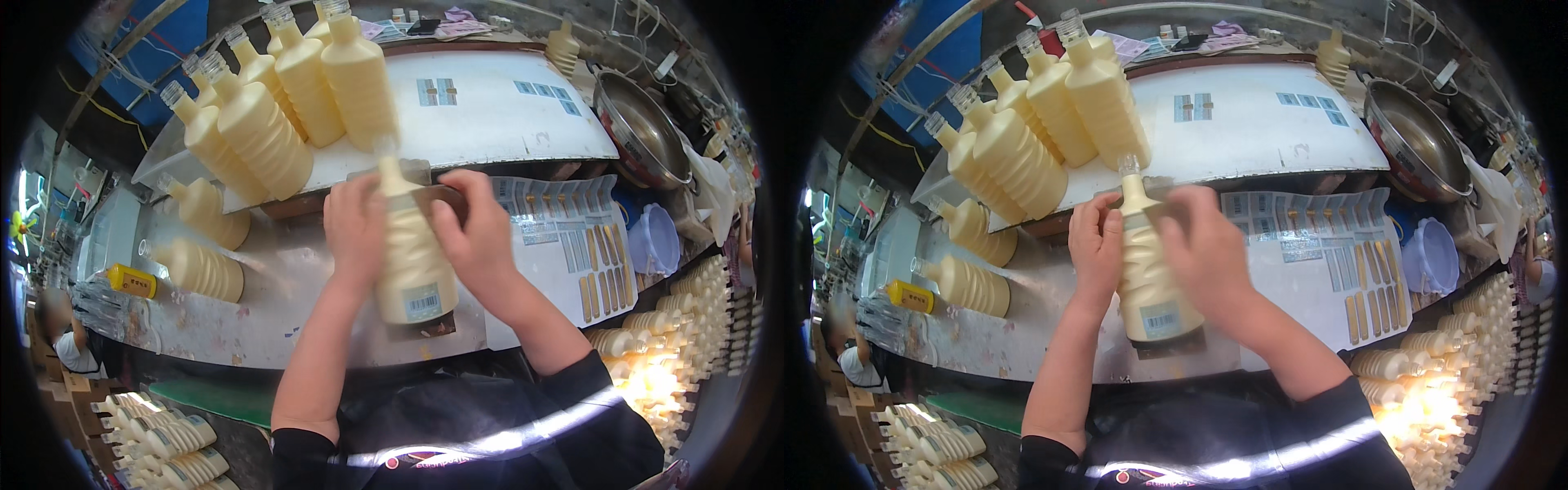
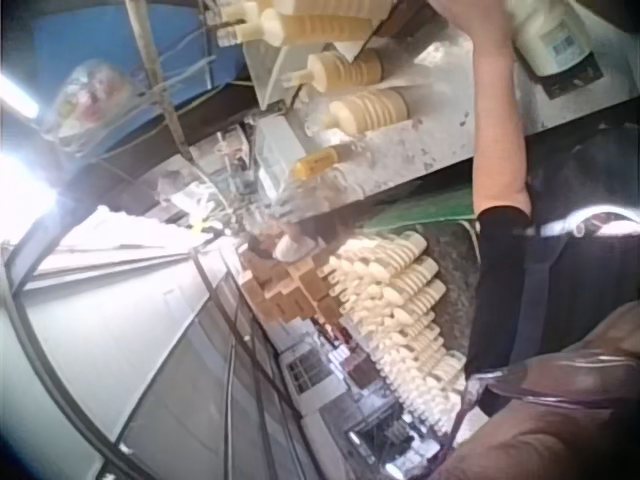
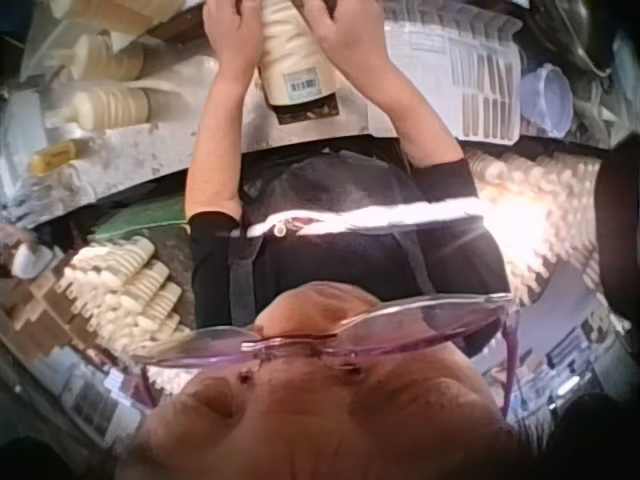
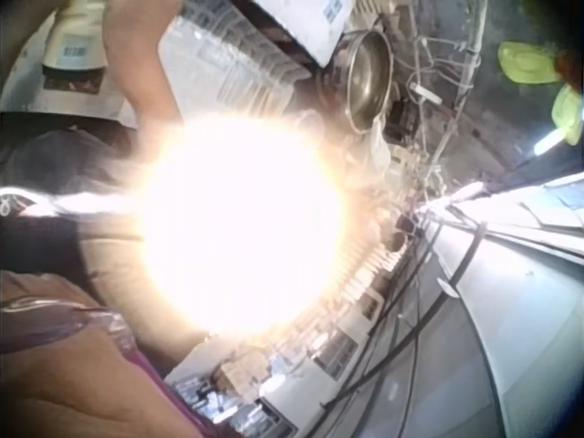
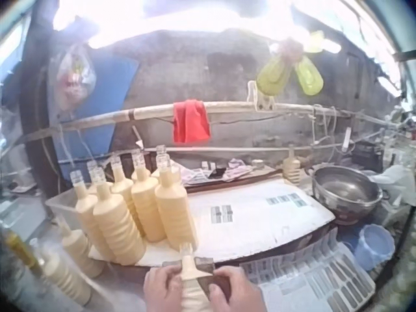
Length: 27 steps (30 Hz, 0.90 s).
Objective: The person repeatedly picks up a ribbed plastic bottle, applies a rectangular label to its side, smooths it, and places the bottle on a nearby table. The process is repeated for multiple bottles in a factory setting.
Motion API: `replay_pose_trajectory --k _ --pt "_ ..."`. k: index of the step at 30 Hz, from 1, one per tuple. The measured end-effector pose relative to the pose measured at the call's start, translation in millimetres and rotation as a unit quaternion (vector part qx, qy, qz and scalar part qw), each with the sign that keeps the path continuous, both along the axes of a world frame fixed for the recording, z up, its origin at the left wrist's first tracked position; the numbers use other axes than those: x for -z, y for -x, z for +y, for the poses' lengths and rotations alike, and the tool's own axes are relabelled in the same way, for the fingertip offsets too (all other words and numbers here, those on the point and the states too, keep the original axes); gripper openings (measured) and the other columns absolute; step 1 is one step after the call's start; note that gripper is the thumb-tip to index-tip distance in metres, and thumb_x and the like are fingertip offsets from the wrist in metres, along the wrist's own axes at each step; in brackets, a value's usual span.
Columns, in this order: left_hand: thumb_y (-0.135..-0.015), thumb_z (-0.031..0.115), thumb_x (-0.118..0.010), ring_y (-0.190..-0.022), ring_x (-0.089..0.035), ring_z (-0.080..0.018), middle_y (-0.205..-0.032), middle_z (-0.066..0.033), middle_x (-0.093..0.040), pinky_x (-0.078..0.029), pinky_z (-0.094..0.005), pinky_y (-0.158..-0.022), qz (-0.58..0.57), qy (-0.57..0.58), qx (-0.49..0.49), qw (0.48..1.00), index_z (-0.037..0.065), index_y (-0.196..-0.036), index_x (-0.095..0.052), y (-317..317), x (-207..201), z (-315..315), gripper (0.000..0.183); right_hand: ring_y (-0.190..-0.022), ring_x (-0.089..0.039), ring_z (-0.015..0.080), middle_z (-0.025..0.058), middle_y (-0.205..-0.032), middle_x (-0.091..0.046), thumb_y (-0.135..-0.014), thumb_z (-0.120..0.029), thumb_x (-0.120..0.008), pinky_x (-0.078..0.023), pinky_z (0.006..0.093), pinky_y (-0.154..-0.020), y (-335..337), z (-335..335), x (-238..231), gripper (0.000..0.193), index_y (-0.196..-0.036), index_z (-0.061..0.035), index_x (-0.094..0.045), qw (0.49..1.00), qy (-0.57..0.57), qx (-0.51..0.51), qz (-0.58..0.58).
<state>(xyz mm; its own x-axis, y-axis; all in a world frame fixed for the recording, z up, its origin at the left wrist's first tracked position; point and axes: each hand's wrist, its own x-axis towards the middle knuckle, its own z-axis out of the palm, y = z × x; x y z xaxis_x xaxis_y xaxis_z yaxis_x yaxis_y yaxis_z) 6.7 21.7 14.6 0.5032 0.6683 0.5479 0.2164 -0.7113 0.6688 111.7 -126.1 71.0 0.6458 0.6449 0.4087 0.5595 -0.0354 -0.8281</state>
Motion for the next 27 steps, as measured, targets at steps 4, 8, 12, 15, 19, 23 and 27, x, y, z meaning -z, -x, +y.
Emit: replay_pose_trajectory --k 4,8,12,15,19,23,27 --pt "-0.101 0.017 -0.057 -0.092 -0.059 -0.0233 -0.101 -0.0102 -0.06 -0.048 -0.034 -0.084 -0.011 0.071 -0.008 0.997 0.005 -0.117 -0.068 -6.5 6.1 3.2 0.023 -0.107 -0.063 0.0447 0.0253 -0.12 -0.064 -0.098 -0.012 -0.052 -0.05 0.0493 -0.094 2.7 32.3 -1.7 0.027 -0.121 -0.0001 -0.057 0.995 0.078 -0.06 -0.035" --pt "-0.099 0.014 -0.054 -0.094 -0.06 -0.0312 -0.097 -0.0131 -0.062 -0.049 -0.0401 -0.086 0.038 -0.012 -0.009 0.999 0.007 -0.12 -0.067 -1.2 1.2 13.6 0.027 -0.103 -0.068 0.0321 0.0187 -0.116 -0.068 -0.097 -0.007 -0.054 -0.053 0.0399 -0.092 -23.1 29.9 43.9 0.024 -0.12 -0.0006 -0.061 1.0 0.023 0.021 0.003" --pt "-0.098 0.022 -0.051 -0.1 -0.068 -0.0377 -0.11 -0.0203 -0.072 -0.053 -0.0501 -0.087 0.18 -0.038 0.0 0.983 0.009 -0.134 -0.064 -11.4 -35.0 20.2 0.04 -0.108 -0.062 0.0185 0.0091 -0.121 -0.065 -0.099 -0.007 -0.057 -0.05 0.0321 -0.095 -56.4 19.5 96.7 0.03 -0.129 -0.0022 -0.061 0.982 -0.002 -0.033 0.188" --pt "-0.097 0.034 -0.058 -0.078 -0.071 -0.0392 -0.082 -0.0191 -0.073 -0.056 -0.0512 -0.074 0.228 -0.083 0.0 0.97 0.007 -0.129 -0.064 -37.9 -43.2 25.3 0.043 -0.115 -0.059 0.0168 0.0089 -0.127 -0.063 -0.099 -0.005 -0.06 -0.049 0.0314 -0.098 -80.5 8.1 95.4 0.033 -0.132 -0.0014 -0.06 0.934 -0.028 -0.059 0.351" --pt "-0.091 0.029 -0.065 -0.085 -0.07 -0.0407 -0.086 -0.0197 -0.072 -0.056 -0.0503 -0.078 0.205 -0.015 -0.02 0.978 0.007 -0.106 -0.066 -48.7 -53.8 38.5 0.027 -0.108 -0.063 0.0124 0.0078 -0.124 -0.067 -0.101 -0.005 -0.063 -0.052 0.0284 -0.094 -101.8 5.5 82.0 0.036 -0.135 -0.0003 -0.058 0.916 -0.112 -0.069 0.38" --pt "-0.089 0.026 -0.071 -0.08 -0.066 -0.0312 -0.083 -0.0142 -0.067 -0.053 -0.0423 -0.075 0.039 0.004 0.011 0.999 0.006 -0.101 -0.064 -2.4 -82.5 23.0 0.024 -0.107 -0.067 0.0153 0.0067 -0.121 -0.068 -0.104 -0.009 -0.059 -0.057 0.0317 -0.091 -119.9 -4.7 66.3 0.031 -0.135 -0.0043 -0.059 0.866 -0.119 -0.116 0.472" --pt "-0.087 0.021 -0.076 -0.068 -0.059 -0.022 -0.079 -0.0111 -0.063 -0.047 -0.0365 -0.065 -0.013 0.198 0.146 0.969 0.004 -0.098 -0.06 81.9 -125.0 -28.1 0.025 -0.113 -0.065 0.0157 0.0054 -0.126 -0.066 -0.107 -0.015 -0.053 -0.056 0.0334 -0.096 -145.0 -3.2 73.7 0.031 -0.137 -0.0066 -0.057 0.84 -0.113 -0.143 0.511"
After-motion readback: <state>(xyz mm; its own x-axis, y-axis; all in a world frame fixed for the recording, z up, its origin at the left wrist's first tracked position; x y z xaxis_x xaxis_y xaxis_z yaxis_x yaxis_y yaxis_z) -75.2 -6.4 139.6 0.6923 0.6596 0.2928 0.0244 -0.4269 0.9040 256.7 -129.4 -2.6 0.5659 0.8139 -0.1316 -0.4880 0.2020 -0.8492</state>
